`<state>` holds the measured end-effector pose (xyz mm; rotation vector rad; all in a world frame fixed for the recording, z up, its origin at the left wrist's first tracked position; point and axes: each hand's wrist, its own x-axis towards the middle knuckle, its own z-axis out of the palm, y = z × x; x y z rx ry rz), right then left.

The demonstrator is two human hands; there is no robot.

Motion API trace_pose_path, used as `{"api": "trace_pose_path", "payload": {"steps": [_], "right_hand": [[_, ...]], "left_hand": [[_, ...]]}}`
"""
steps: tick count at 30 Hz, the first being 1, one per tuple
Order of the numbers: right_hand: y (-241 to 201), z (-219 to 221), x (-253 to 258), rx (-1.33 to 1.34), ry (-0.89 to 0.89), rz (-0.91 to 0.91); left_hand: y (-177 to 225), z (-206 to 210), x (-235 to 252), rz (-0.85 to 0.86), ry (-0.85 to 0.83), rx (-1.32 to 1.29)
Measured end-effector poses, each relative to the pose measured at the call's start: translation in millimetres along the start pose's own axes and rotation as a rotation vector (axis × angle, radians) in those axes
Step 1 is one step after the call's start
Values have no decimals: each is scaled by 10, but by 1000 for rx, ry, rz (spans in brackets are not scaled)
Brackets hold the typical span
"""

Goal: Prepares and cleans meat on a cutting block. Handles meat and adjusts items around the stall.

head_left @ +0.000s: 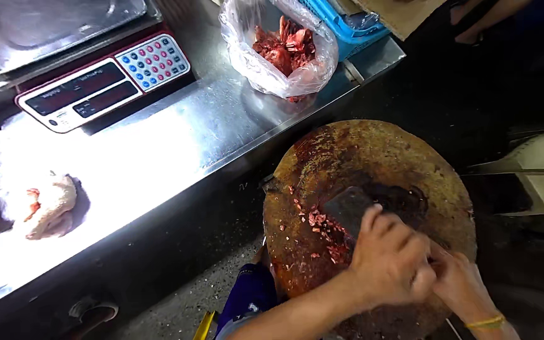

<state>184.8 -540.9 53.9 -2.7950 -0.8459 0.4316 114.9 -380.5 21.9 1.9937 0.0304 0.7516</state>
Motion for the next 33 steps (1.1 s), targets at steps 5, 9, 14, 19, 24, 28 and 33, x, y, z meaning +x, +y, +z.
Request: {"api": "trace_pose_path", "payload": {"steps": [5, 9, 14, 19, 24, 28, 33], "right_hand": [[-116, 82, -631, 288, 208, 274], [-371, -163, -686, 334, 391, 236], [-766, -306, -555, 130, 471, -35], [-793, 92, 92, -197, -376, 103], [-891, -322, -81, -183, -170, 47], [-980, -161, -265, -25, 134, 102], [-857, 202, 85, -160, -375, 271]], "left_hand": [[407, -710, -1168, 144, -210, -78], [197, -1431, -2062, -80, -446, 158], [60, -2149, -2527, -380, -301, 372], [221, -2488, -2633, -429, -89, 442], [270, -2845, -3044, -547, -14, 461], [163, -2972, -3119, -621, -30, 414], [-139, -3202, -2798, -545, -91, 376]]}}
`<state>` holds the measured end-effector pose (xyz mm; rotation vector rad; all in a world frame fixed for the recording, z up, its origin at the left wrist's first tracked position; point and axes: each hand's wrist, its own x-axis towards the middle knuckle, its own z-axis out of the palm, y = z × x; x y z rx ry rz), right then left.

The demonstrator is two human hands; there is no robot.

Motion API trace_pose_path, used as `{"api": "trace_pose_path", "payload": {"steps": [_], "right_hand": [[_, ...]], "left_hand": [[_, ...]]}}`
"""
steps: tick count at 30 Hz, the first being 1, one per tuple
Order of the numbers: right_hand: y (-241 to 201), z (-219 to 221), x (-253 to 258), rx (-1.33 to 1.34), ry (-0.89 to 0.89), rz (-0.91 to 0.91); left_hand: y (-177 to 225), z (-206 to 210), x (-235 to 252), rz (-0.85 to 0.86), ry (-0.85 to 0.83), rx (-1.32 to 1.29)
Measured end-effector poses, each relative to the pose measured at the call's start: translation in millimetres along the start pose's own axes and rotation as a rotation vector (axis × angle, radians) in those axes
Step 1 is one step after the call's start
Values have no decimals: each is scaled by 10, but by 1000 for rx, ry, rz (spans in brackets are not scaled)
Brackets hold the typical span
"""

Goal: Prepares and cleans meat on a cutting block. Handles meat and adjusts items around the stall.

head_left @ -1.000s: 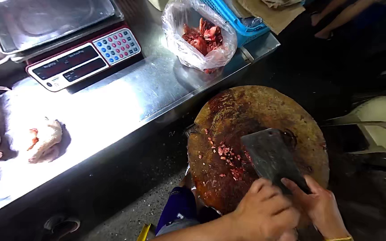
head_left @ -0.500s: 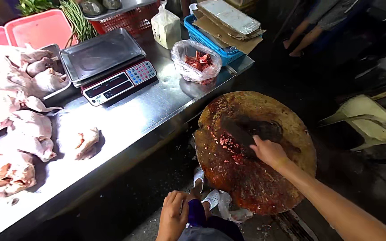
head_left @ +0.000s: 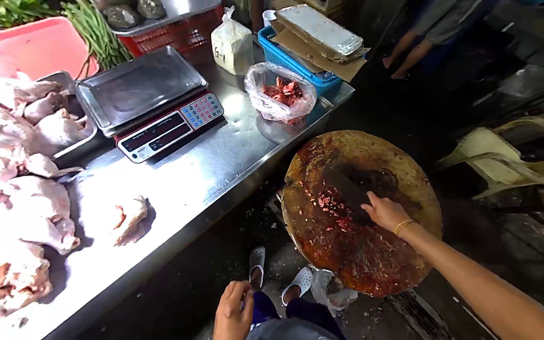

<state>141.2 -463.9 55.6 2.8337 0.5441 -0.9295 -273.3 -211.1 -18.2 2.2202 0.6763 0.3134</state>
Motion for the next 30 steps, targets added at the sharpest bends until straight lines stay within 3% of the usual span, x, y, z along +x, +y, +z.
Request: {"api": "trace_pose_path", "payload": {"steps": [4, 7, 9, 12, 15, 19, 30], "right_hand": [[-10, -244, -181, 86, 22, 55], [-63, -178, -521, 387, 96, 152], [-183, -65, -783, 645, 131, 220], [-397, 112, -1109, 948, 190, 253], [-515, 288, -1316, 1144, 227, 273], [-621, 447, -1548, 1372, 236, 324], [-570, 629, -1766, 1585, 218, 361]], "left_hand": [[-117, -191, 322, 18, -12, 26], [184, -88, 748, 98, -199, 4], [530, 116, 1065, 223, -311, 10], [958, 513, 1464, 527, -339, 53], [1115, 814, 1781, 820, -406, 153], [1149, 910, 1887, 1051, -506, 215], [1208, 1049, 2105, 1125, -610, 328]]}}
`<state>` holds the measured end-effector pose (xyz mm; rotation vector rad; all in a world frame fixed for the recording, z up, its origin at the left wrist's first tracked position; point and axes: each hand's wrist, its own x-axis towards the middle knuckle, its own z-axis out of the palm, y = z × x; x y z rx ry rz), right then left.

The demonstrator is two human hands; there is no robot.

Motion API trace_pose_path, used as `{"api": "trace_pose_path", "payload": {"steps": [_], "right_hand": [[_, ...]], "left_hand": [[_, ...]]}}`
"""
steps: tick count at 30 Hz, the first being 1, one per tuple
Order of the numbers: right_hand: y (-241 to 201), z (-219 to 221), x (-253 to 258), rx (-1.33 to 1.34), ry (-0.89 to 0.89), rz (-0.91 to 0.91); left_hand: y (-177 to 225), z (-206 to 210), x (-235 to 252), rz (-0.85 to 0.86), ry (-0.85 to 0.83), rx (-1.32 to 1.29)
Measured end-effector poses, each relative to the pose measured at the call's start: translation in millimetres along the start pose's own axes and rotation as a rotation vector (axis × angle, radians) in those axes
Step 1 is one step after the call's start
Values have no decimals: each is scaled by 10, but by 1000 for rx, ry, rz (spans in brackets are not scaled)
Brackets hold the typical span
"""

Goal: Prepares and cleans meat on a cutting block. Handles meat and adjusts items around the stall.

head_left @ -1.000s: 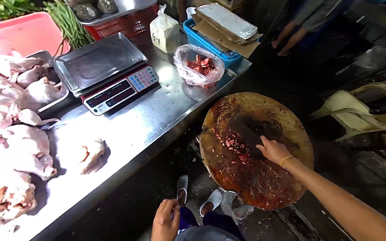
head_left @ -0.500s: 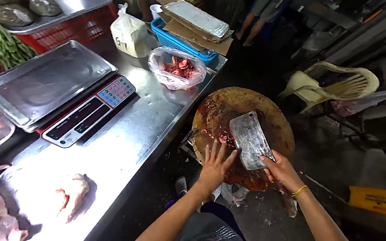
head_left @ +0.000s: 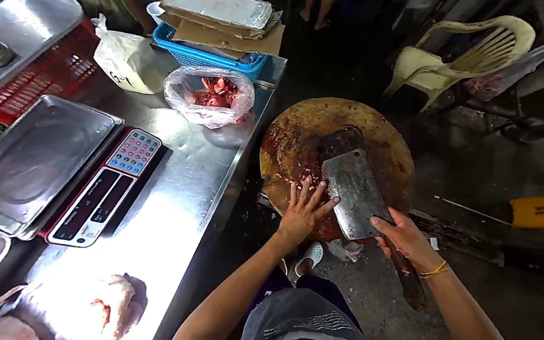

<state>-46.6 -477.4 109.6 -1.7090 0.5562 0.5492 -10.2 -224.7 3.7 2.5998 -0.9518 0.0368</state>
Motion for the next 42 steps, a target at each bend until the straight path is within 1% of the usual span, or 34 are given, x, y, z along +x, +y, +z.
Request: {"api": "trace_pose_path", "payload": {"steps": [6, 9, 11, 13, 15, 17, 19, 22, 23, 25, 26, 27, 29, 31, 32, 33, 35, 38, 40, 42], "right_hand": [[53, -106, -6, 13, -18, -4], [62, -173, -17, -4, -35, 6], [96, -226, -31, 12, -40, 12], [148, -269, -68, 2, -24, 25], [213, -299, -147, -48, 46, 35], [329, -315, -232, -123, 145, 36], [551, -293, -262, -251, 267, -1], [1003, -174, -221, -576, 490, -66], [1121, -125, -181, -666, 528, -48], [1274, -55, -117, -752, 526, 38], [1304, -41, -100, -759, 511, 73], [1309, -41, -95, -750, 489, 110], [1303, -99, -74, -719, 453, 155], [1325, -194, -47, -630, 437, 165], [1349, -240, -31, -562, 421, 182], [1381, -283, -11, -478, 403, 202], [1434, -337, -3, -263, 413, 233], [1494, -397, -96, 37, 529, 265], [1559, -429, -226, 187, 601, 275], [1651, -514, -371, 306, 636, 258]], "left_hand": [[-155, -65, 150, -7, -117, 43], [-224, -47, 225, -22, -97, 57], [-287, 9, 306, -59, -92, 81], [-370, 61, 371, -145, -92, 75], [-427, 91, 418, -232, 10, 45], [-398, 59, 480, -302, 154, -4], [-387, 103, 557, -333, 249, -56], [-425, 303, 680, -347, 205, -133], [-443, 348, 738, -358, 213, -132], [-471, 401, 832, -392, 218, -94], [-491, 426, 872, -407, 191, -54], [-512, 454, 904, -408, 149, -19], [-536, 471, 974, -394, 12, 37], [-518, 440, 1037, -414, -146, 94], [-506, 431, 1048, -431, -178, 108], [-487, 419, 1045, -448, -182, 107], [-431, 403, 997, -457, -116, 74], [-281, 393, 825, -379, -3, -86], [-110, 434, 633, -320, -9, -199], [160, 511, 477, -251, -77, -308]]}}
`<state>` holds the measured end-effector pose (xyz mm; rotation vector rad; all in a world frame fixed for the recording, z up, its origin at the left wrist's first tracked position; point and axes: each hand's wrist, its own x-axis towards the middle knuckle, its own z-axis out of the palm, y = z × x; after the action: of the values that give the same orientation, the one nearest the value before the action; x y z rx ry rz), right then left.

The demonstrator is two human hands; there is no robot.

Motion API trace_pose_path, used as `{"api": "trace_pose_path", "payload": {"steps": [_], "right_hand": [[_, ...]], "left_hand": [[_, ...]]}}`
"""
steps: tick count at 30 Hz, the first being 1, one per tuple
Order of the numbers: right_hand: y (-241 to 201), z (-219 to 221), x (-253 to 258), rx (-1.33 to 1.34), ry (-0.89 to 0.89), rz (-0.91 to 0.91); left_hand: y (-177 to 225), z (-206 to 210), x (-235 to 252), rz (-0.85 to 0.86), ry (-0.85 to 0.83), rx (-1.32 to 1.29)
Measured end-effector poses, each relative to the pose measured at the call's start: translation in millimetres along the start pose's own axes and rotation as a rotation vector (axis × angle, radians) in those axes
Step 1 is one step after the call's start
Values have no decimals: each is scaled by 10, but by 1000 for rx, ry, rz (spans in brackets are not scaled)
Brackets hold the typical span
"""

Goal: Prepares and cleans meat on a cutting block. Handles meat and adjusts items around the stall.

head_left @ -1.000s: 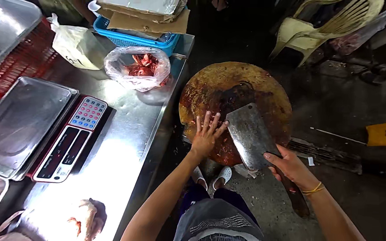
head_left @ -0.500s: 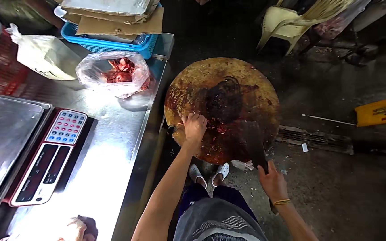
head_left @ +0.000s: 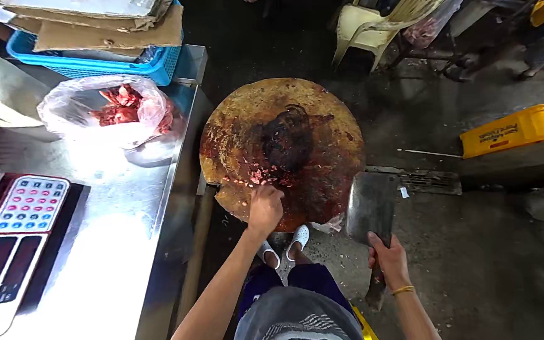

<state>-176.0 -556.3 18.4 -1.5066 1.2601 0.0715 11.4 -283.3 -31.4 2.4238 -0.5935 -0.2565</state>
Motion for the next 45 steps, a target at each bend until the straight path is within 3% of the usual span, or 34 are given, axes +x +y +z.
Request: {"api": "trace_pose_path", "payload": {"steps": [3, 6, 12, 14, 16, 19, 22, 24, 29, 31, 34, 36, 38, 40, 42, 45], "right_hand": [[50, -277, 71, 43, 2, -6], [41, -538, 226, -6, -20, -21], [-263, -816, 778, -135, -190, -60], [-404, -840, 1071, -215, -247, -70], [-518, -857, 1396, -315, -324, -86], [-650, -881, 1827, -456, -408, -177], [-644, -921, 1933, -519, -433, -269], [-602, -855, 1785, -517, -436, -233], [-321, -891, 1490, -480, -551, -95], [-419, -879, 1643, -453, -521, -134], [-549, -614, 1792, -314, -436, -195], [-399, -460, 1652, -296, -500, -198], [-152, -385, 1393, -358, -608, -167], [-55, -366, 1284, -420, -654, -122], [-190, -428, 1430, -398, -595, -179], [-516, -432, 1747, -248, -409, -233]], "left_hand": [[328, 295, -119, 74, -77, -137], [538, 298, 75, -20, -119, -178], [427, -121, 928, -75, 152, 251], [715, -54, 1099, -31, 176, 257], [1330, 257, 1142, 49, 40, 187], [2316, 1174, 1272, 392, -88, -42], [2784, 1966, 1656, 553, -173, -124], [2680, 2164, 1776, 525, -278, -97], [2347, 2333, 1318, 625, -15, -38], [2418, 2311, 1554, 617, -91, 1], [2451, 2175, 2030, 643, -337, 47], [2246, 2123, 1783, 589, -312, 32], [1992, 2092, 1237, 518, -149, 44], [1878, 2087, 990, 498, -32, 80], [2010, 2087, 1261, 512, -105, 73], [2324, 2152, 2074, 631, -350, 31]]}}
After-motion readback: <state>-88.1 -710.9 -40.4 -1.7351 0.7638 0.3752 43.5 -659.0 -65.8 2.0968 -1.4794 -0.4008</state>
